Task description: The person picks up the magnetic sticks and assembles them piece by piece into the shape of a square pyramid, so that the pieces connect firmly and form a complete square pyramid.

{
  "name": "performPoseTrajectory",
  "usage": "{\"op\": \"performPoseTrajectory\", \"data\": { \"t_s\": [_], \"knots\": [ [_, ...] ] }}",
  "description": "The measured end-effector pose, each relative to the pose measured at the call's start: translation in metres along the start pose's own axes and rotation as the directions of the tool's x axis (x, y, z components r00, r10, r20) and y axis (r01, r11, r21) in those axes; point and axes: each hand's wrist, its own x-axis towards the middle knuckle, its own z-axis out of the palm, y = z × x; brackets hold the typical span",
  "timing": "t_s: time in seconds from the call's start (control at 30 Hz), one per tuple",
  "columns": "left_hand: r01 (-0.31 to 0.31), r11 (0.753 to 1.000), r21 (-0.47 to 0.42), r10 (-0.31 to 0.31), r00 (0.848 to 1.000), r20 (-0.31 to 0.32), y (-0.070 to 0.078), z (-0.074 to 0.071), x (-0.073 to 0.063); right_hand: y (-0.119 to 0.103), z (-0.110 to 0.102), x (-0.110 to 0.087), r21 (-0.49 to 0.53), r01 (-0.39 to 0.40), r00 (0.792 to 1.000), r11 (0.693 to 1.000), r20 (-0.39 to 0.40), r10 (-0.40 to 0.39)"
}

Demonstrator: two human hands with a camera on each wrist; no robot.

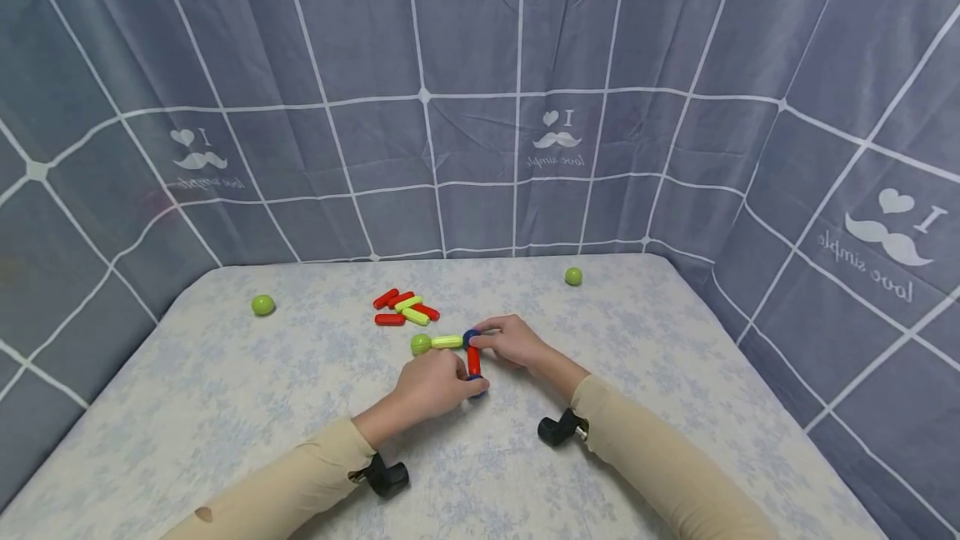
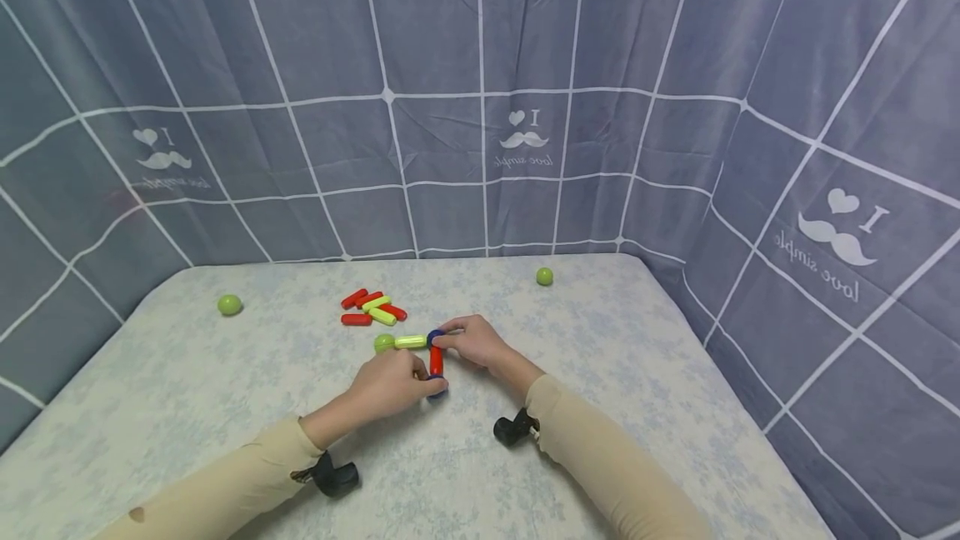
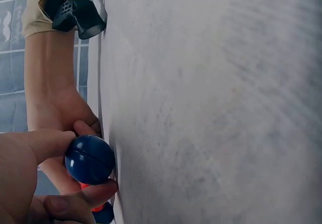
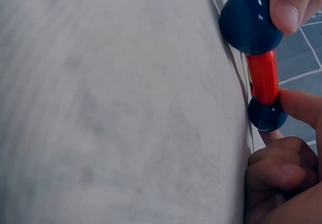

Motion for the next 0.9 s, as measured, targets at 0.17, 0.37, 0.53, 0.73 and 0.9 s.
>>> {"op": "performPoseTrajectory", "data": {
  "t_s": [0.17,0.37,0.53,0.73,0.9],
  "knots": [
    [0.024,1.000,-0.016,-0.024,0.999,0.027,-0.006,-0.003,-0.003,-0.002,0.000,-0.003,-0.014,-0.027,0.999,1.000,-0.018,0.027],
    [0.067,0.997,-0.047,-0.064,0.996,0.068,-0.012,-0.009,-0.008,-0.005,-0.002,-0.008,-0.058,-0.059,0.998,0.997,-0.029,0.058],
    [0.064,0.996,-0.061,-0.058,0.994,0.096,-0.020,-0.014,-0.011,-0.002,-0.005,-0.013,-0.155,-0.029,0.999,0.987,-0.037,0.023],
    [0.067,0.996,-0.066,-0.060,0.993,0.104,-0.030,-0.018,-0.009,0.001,-0.010,-0.024,-0.275,0.041,0.998,0.960,-0.040,-0.054],
    [0.066,0.993,-0.100,-0.054,0.992,0.118,-0.037,-0.021,-0.005,0.002,-0.012,-0.033,-0.312,0.047,0.998,0.949,-0.034,-0.061]
  ]
}}
